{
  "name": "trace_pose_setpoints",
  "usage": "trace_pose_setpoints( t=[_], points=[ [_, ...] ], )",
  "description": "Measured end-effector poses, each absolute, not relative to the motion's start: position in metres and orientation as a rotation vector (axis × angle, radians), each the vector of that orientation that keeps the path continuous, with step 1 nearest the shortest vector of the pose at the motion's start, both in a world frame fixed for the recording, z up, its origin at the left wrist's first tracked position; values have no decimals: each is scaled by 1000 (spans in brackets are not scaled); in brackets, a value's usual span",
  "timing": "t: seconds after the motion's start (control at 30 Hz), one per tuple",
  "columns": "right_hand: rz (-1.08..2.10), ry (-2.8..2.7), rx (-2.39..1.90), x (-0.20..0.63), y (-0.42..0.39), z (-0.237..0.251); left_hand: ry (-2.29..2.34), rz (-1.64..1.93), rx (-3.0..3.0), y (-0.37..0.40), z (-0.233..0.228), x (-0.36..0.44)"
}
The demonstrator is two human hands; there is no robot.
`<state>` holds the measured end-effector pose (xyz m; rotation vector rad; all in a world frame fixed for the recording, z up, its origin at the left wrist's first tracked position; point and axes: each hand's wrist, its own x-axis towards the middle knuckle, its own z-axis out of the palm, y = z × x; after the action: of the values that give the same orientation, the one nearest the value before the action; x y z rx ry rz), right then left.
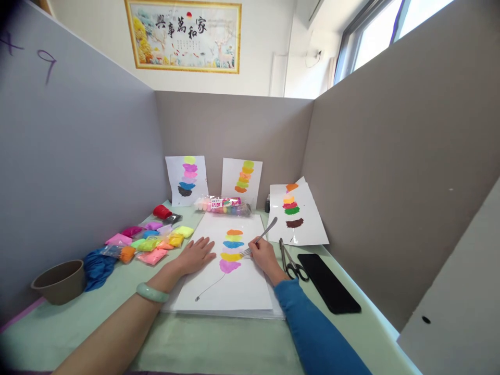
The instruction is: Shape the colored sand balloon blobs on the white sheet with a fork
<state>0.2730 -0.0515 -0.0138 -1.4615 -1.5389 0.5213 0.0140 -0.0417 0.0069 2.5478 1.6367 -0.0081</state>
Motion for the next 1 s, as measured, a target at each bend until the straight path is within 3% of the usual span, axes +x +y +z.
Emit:
trace_pose_setpoints(
  t=[0.8,1.0],
  points=[
    [463,-1622,-1472,272,-52,-16,1626,39,2539,-38,3,13],
    [595,-1454,-1398,275,-47,-21,1621,65,2532,-39,3,13]
  ],
)
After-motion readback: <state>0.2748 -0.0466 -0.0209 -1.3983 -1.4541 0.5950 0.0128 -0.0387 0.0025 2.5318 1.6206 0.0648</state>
